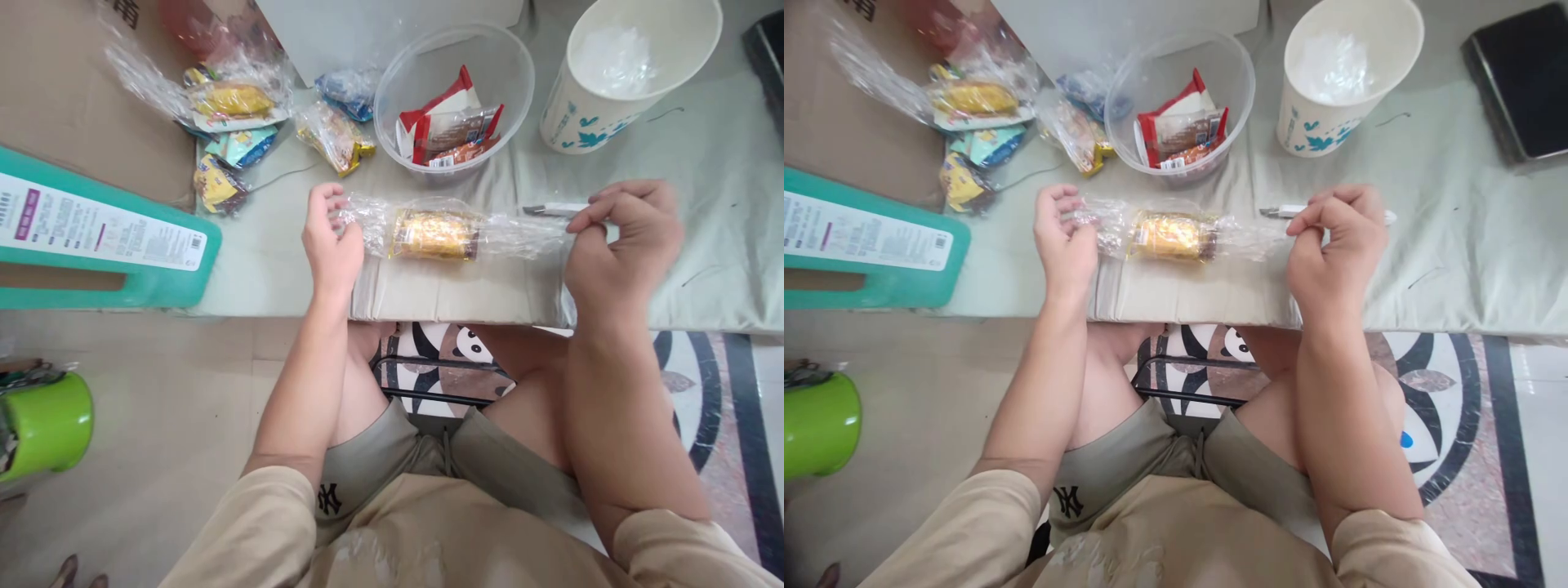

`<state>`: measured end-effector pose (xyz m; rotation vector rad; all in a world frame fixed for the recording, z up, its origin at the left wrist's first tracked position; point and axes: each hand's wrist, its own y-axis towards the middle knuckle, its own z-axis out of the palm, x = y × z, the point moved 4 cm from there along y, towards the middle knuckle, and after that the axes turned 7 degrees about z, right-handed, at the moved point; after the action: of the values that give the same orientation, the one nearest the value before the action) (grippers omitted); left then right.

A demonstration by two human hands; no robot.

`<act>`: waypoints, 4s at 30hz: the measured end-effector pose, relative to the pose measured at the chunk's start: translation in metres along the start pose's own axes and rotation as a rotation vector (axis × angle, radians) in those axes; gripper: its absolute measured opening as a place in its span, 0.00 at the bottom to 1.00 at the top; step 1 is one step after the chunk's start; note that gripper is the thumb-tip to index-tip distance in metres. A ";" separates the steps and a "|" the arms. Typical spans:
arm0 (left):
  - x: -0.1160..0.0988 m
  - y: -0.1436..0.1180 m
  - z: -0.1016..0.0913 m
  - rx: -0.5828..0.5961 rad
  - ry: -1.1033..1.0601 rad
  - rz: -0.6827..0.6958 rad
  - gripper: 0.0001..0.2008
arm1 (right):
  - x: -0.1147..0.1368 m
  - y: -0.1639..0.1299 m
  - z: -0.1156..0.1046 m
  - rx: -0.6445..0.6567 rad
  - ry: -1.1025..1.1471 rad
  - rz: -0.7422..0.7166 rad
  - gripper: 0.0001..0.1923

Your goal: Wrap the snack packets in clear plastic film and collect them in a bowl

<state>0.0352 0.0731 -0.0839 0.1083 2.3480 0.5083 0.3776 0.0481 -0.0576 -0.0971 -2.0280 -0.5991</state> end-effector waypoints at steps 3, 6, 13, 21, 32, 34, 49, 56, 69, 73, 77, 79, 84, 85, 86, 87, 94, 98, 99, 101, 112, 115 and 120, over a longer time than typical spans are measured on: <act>-0.016 0.006 0.001 -0.006 0.007 0.070 0.12 | 0.005 -0.002 0.003 0.015 0.114 0.010 0.13; -0.026 0.007 0.008 0.100 0.058 0.099 0.09 | 0.011 -0.006 0.014 0.188 0.109 0.029 0.17; -0.028 0.004 0.003 0.089 0.072 0.145 0.05 | 0.004 -0.008 0.022 0.237 -0.039 0.099 0.04; -0.036 0.009 0.014 0.240 0.025 0.186 0.09 | 0.021 -0.006 0.007 0.063 0.166 -0.063 0.13; -0.065 0.001 -0.006 0.156 0.147 0.283 0.08 | 0.031 -0.009 0.003 0.156 0.261 -0.185 0.10; -0.065 -0.001 -0.002 0.233 0.156 0.263 0.21 | 0.034 -0.014 0.004 0.254 0.289 -0.174 0.11; -0.093 -0.033 -0.025 0.262 0.087 0.626 0.08 | 0.039 -0.021 0.022 1.031 0.210 0.086 0.17; -0.089 -0.043 -0.033 0.635 0.170 0.451 0.10 | 0.041 -0.030 0.022 1.111 -0.275 0.035 0.17; -0.106 -0.048 -0.063 0.720 0.210 0.409 0.08 | 0.048 -0.027 0.027 0.703 -0.144 0.003 0.31; -0.101 -0.050 -0.073 0.651 0.258 0.345 0.11 | 0.058 -0.041 0.045 0.633 -0.098 -0.289 0.21; -0.089 -0.061 -0.084 0.612 0.330 0.271 0.11 | 0.050 -0.055 0.064 0.681 -0.146 -0.351 0.27; -0.084 -0.071 -0.092 0.679 0.331 0.204 0.09 | 0.044 -0.058 0.068 0.705 -0.176 -0.327 0.30; -0.109 -0.078 -0.099 1.026 0.175 0.051 0.06 | 0.044 -0.055 0.068 0.735 -0.105 -0.301 0.27; -0.120 -0.071 -0.094 1.010 0.162 0.077 0.07 | 0.045 -0.054 0.068 0.715 -0.089 -0.306 0.26; -0.130 -0.062 -0.087 0.954 0.190 0.129 0.10 | 0.046 -0.053 0.069 0.681 -0.082 -0.307 0.24; -0.139 -0.052 -0.076 0.918 0.226 0.178 0.12 | 0.047 -0.052 0.069 0.642 -0.084 -0.303 0.24; -0.118 -0.017 -0.016 1.000 0.403 -0.042 0.12 | 0.035 -0.055 0.072 0.544 -0.073 -0.287 0.32; -0.096 -0.001 -0.029 0.683 0.375 -0.193 0.09 | 0.028 -0.058 0.075 0.563 -0.076 -0.300 0.34; -0.089 0.004 -0.031 0.582 0.364 -0.213 0.11 | 0.027 -0.058 0.077 0.563 -0.089 -0.293 0.34; -0.075 0.013 -0.028 0.404 0.337 -0.209 0.18 | 0.028 -0.060 0.080 0.562 -0.125 -0.274 0.33; -0.088 0.009 -0.009 0.100 0.199 -0.085 0.10 | 0.044 -0.059 0.081 0.528 -0.289 -0.251 0.31; -0.083 0.008 0.005 0.201 -0.022 -0.075 0.12 | 0.047 -0.060 0.080 0.521 -0.298 -0.292 0.25; -0.055 0.009 0.023 0.262 -0.173 -0.131 0.24 | 0.048 -0.063 0.080 0.550 -0.300 -0.356 0.23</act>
<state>0.0910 0.0769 -0.0603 0.1147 2.2222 0.1207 0.2697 0.0206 -0.0722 0.5393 -2.4552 -0.2265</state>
